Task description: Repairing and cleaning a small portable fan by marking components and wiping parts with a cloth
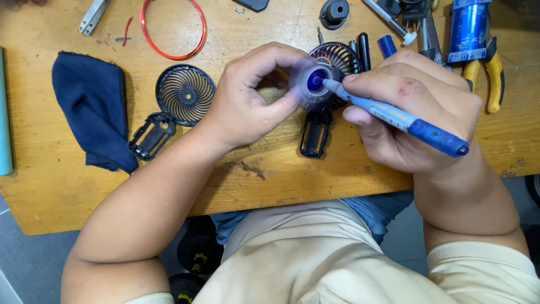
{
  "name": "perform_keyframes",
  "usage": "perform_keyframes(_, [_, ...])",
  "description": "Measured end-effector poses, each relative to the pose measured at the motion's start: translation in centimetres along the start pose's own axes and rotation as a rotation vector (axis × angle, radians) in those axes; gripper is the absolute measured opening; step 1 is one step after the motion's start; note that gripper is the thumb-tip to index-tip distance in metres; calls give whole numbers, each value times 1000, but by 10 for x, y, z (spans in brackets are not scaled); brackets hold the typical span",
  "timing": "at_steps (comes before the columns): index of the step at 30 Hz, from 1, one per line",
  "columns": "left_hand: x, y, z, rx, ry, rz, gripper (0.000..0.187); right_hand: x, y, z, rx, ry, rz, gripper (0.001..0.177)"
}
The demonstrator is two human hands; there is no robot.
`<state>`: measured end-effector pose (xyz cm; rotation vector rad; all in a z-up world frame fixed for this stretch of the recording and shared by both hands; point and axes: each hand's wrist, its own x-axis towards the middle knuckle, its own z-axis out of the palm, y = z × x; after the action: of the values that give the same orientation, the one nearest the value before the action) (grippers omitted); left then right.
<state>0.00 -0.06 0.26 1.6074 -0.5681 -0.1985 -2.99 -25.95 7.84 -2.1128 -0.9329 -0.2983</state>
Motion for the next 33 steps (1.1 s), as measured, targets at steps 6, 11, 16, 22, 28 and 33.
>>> perform_keyframes(6, [-2,-14,2,8,53,21,29,5,0,2,-11,21,-38,30])
perform_keyframes(11, [-4,-16,5,-21,53,-3,26,3,1,5,-29,32,-15,30])
perform_keyframes(16, [-4,-14,6,-18,54,-10,26,5,0,5,-57,41,-39,27])
perform_keyframes(22, [-2,-12,4,3,49,-22,28,6,1,4,-56,39,-45,30])
perform_keyframes(28, [-3,-13,6,-20,64,-73,27,5,1,6,-26,38,-17,32])
perform_keyframes(33, [-2,-14,5,11,67,-60,27,5,-1,5,-58,28,6,32])
